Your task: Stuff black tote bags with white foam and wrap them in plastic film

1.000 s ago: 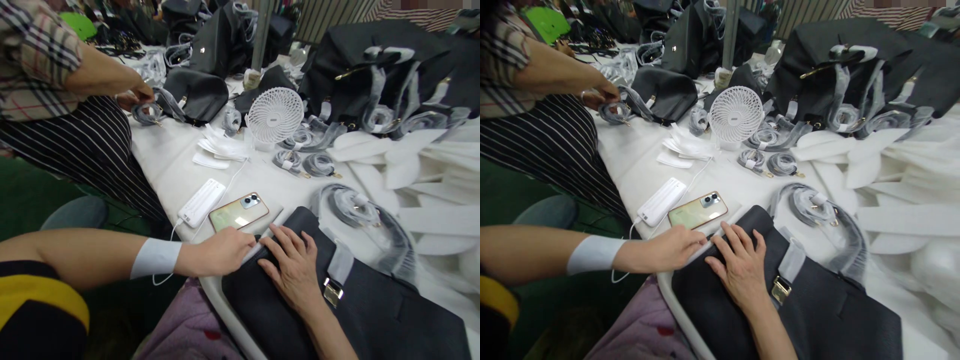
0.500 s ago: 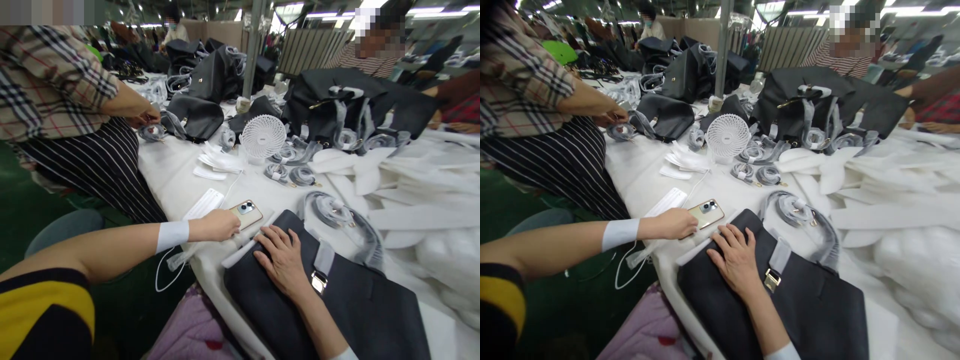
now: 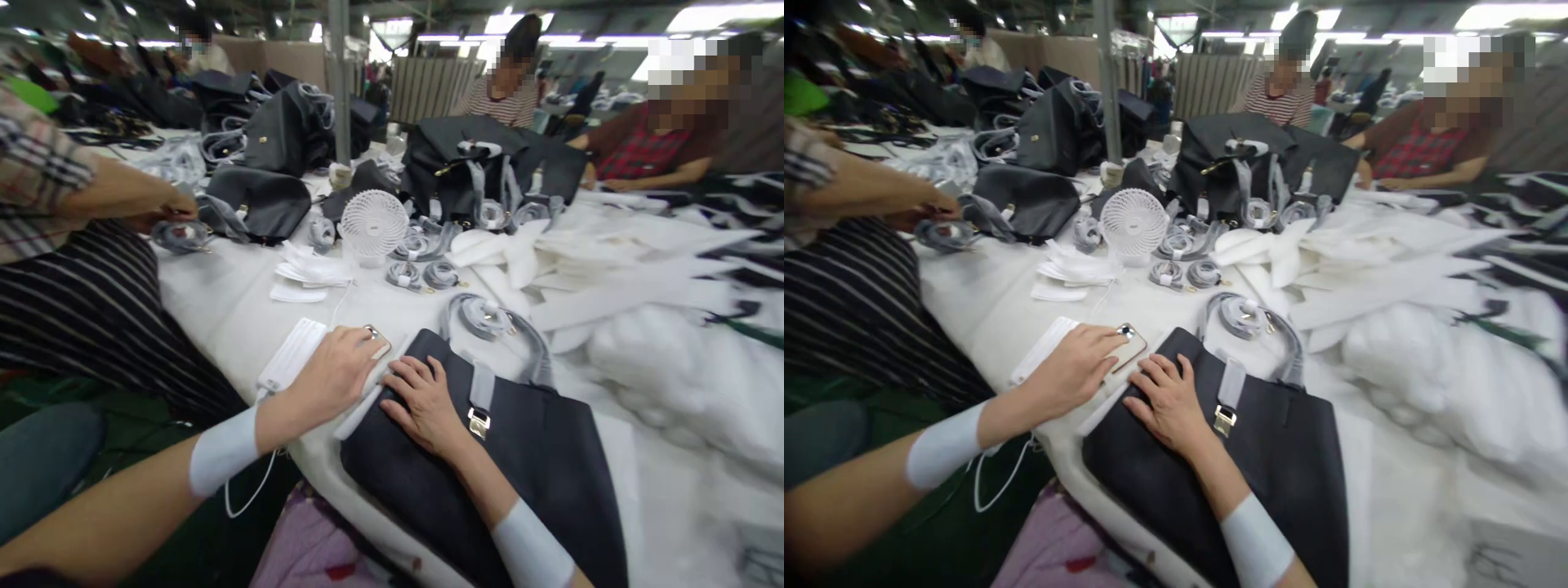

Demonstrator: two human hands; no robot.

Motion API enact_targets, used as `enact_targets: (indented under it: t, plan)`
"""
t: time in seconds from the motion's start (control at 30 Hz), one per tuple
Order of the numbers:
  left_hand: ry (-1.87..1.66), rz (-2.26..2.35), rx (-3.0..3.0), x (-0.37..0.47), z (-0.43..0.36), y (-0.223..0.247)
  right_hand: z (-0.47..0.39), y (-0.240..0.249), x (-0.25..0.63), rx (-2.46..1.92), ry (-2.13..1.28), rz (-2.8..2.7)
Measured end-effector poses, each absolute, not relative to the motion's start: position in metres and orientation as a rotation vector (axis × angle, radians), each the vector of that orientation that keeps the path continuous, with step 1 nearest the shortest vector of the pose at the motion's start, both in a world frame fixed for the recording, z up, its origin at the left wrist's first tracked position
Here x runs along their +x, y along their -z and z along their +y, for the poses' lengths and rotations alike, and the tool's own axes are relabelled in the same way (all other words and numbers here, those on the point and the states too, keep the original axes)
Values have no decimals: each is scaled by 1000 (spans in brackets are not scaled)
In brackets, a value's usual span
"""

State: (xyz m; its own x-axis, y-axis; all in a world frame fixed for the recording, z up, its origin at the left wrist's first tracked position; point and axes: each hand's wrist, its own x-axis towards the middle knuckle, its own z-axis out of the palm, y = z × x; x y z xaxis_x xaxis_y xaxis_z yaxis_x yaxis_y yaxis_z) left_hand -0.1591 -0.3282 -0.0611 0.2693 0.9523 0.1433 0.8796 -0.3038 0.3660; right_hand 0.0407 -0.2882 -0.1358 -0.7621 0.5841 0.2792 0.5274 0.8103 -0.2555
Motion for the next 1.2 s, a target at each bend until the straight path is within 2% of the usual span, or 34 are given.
enact_targets:
  t: [0.07, 0.17, 0.27, 0.37, 0.5, 0.57, 0.63, 0.77, 0.97, 1.07, 1.2]
  plan:
    - [-620, 1653, 2387, -130, -343, 70, -288, 138, 42, -844, -243, -2698]
    - [-595, 1697, 2498, -100, -362, 107, -287, 140, 41, -879, -244, -2759]
    - [-560, 1749, 2609, -95, -370, 146, -297, 133, 40, -950, -199, -2778]
    - [-530, 1697, 2703, -105, -371, 165, -325, 123, 53, -1156, -116, -2701]
    - [-485, 1769, 2741, -111, -373, 167, -377, 120, 93, -1607, -33, -2466]
    - [-467, 1821, 2755, -103, -375, 159, -398, 127, 113, -1696, -43, -2396]
    - [-459, 1780, 2806, -84, -379, 145, -410, 136, 126, -1684, -60, -2367]
    - [-416, 1382, 2942, -29, -385, 125, -407, 155, 131, -1580, -95, -2374]
    - [-319, 1201, 2824, 3, -380, 148, -418, 148, 143, -1391, -325, -2305]
    - [-326, 1180, 2860, 0, -380, 154, -446, 137, 181, -1421, -427, -1885]
    - [-356, 1231, 2914, 2, -385, 151, -476, 132, 253, -1697, -587, -698]
